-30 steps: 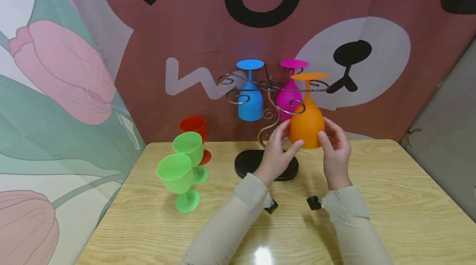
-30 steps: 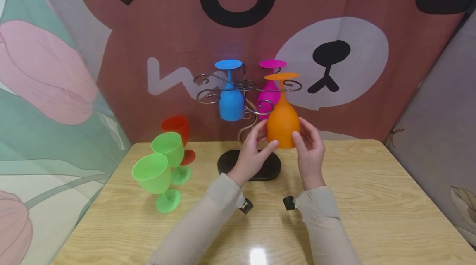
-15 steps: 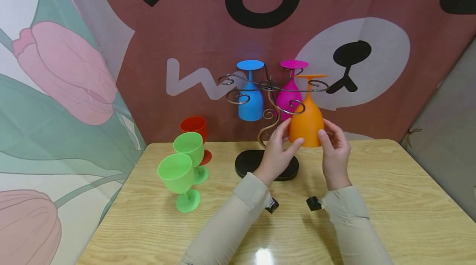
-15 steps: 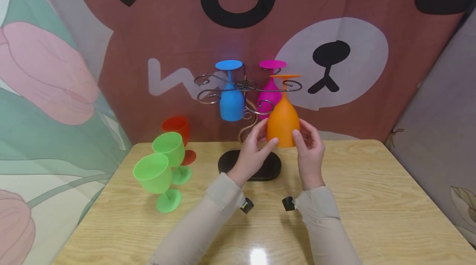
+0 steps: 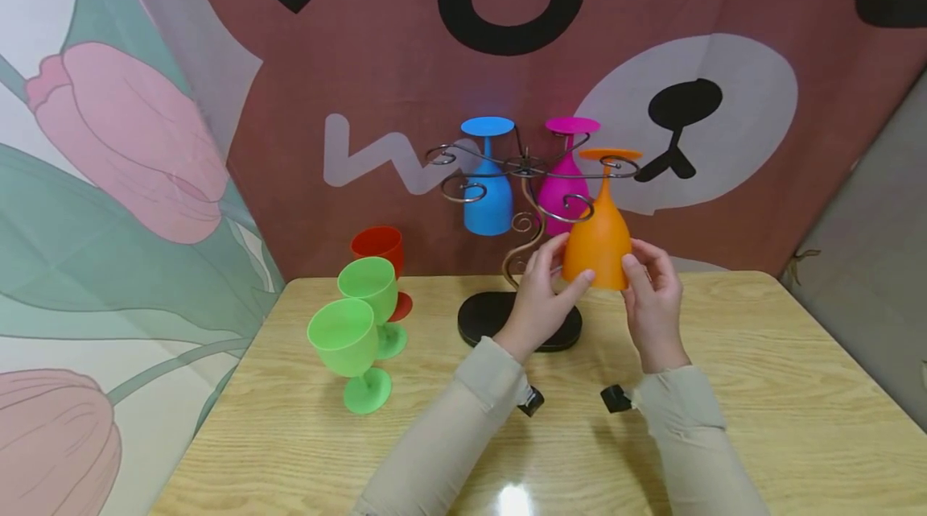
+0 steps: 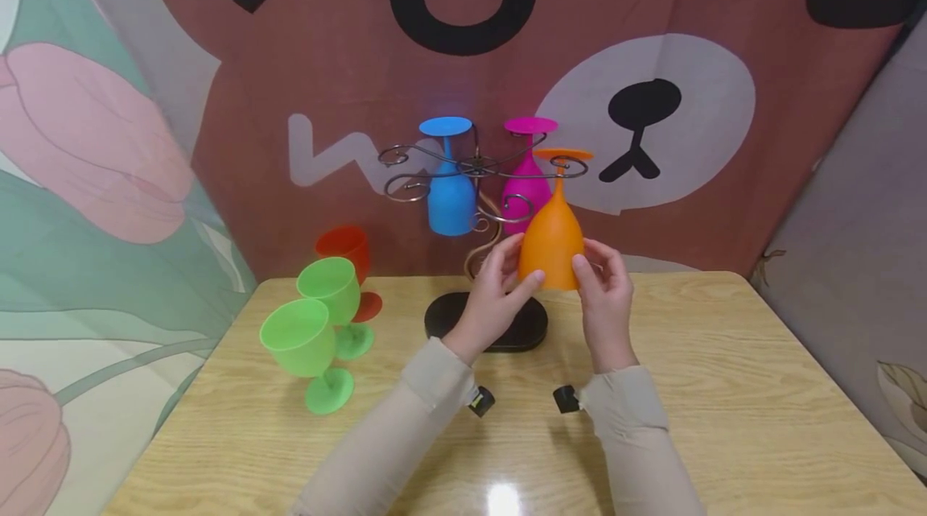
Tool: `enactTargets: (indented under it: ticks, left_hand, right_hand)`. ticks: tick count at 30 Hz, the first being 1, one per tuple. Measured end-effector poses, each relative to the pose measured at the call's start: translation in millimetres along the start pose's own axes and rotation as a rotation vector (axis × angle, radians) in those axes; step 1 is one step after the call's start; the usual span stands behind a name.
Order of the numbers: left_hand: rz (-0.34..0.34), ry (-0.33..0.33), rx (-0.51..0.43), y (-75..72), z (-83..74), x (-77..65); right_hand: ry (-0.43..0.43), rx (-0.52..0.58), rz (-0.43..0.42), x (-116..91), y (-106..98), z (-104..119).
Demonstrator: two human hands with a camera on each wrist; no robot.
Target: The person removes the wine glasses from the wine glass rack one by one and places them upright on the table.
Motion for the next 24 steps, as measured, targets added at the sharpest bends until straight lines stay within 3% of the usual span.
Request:
enactTargets:
  ticks: [9, 15, 24]
  left_hand:
    - [0.021, -0.051, 0.042, -1.4, -1.0, -2.5]
    - [0.04, -0.076, 0.015, -2.5, 1.2, -3.9]
    - [0.115, -0.039, -0.03, -9.1, 9.5, -6.7]
  right_hand:
    - [0.049, -0.039, 0.032, -1.4, -5.4, 0.2]
    - [0.069, -0.098, 0.106, -1.9, -11.6, 0.5]
    - [0.135, -0.147, 0.211, -3.1, -24.3, 7.9]
Point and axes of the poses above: each hand's wrist, its own x-axis towards the middle knuckle, its own y-axis out of the palm, z = x × y, the point moved 1 cm from there along x, towards the middle knuckle, and after that the axes turned 1 degree about -z, right-handed, at the moved point
